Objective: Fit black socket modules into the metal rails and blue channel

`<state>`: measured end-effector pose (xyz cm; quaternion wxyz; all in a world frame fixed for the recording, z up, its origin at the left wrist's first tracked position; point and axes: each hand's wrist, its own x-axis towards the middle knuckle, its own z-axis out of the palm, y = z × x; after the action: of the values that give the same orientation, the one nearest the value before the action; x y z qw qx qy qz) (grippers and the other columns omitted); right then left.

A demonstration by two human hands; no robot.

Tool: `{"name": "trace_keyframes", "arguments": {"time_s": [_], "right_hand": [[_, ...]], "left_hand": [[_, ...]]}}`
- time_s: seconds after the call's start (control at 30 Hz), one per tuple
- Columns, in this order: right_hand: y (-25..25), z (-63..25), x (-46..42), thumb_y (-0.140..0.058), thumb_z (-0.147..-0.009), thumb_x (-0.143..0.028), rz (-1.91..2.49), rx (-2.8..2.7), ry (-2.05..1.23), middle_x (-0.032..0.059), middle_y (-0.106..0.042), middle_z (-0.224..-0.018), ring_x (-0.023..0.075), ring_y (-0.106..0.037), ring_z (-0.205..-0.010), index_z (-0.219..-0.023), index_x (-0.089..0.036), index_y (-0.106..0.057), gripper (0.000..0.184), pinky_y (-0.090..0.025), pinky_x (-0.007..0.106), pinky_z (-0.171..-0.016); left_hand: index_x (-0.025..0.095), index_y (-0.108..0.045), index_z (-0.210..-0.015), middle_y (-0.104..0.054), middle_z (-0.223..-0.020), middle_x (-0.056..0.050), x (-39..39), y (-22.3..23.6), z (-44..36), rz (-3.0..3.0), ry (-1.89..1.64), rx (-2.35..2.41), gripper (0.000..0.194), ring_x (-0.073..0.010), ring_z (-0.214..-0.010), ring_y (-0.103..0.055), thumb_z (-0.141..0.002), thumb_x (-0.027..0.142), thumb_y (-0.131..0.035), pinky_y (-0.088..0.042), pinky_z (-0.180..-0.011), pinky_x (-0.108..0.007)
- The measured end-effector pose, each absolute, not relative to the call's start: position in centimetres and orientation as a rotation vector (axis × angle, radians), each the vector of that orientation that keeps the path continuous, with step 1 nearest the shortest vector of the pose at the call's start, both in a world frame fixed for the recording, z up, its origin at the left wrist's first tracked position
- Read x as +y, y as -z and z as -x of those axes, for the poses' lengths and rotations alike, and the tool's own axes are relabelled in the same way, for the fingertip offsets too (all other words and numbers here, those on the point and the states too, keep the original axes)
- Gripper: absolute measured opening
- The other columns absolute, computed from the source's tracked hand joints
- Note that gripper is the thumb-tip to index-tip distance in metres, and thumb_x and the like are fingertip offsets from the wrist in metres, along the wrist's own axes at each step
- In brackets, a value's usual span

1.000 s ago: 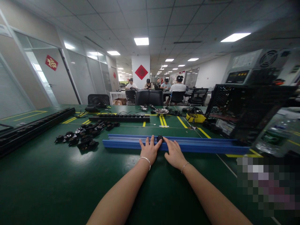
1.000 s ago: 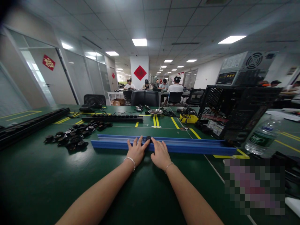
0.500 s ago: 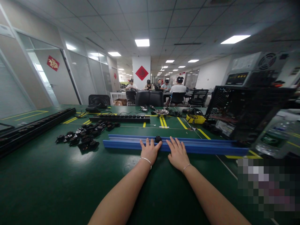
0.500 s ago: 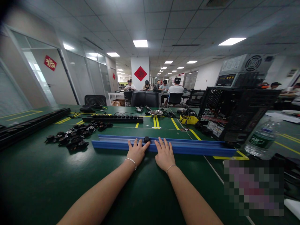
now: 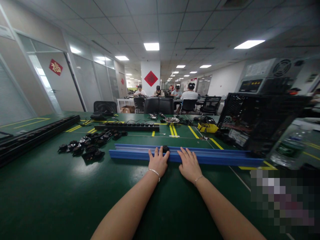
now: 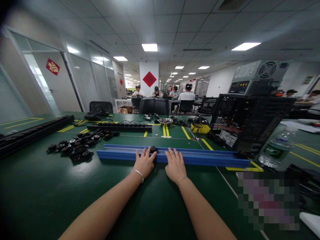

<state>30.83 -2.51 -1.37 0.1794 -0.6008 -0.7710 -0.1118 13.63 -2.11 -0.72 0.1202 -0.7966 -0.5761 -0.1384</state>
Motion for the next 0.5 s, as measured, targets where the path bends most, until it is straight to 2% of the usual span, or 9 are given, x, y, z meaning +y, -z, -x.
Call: {"name": "trace_keyframes", "arguments": {"time_s": [0.5], "right_hand": [[1.29,-30.9,-2.56,-0.042,-0.07,-0.014,1.709,-2.183,0.294,0.0019,-0.034,-0.143,0.0222,-0.022,-0.132,-0.132,-0.019,-0.042,0.062,-0.009,0.042,-0.109]], "left_hand": [[0.027,-0.041,-0.128,-0.038,-0.139,-0.015,-2.14,0.33,-13.25,2.326,0.402,-1.684,0.048,-0.031,-0.129,-0.031,-0.08,0.026,-0.042,-0.016,-0.098,-0.068]]}}
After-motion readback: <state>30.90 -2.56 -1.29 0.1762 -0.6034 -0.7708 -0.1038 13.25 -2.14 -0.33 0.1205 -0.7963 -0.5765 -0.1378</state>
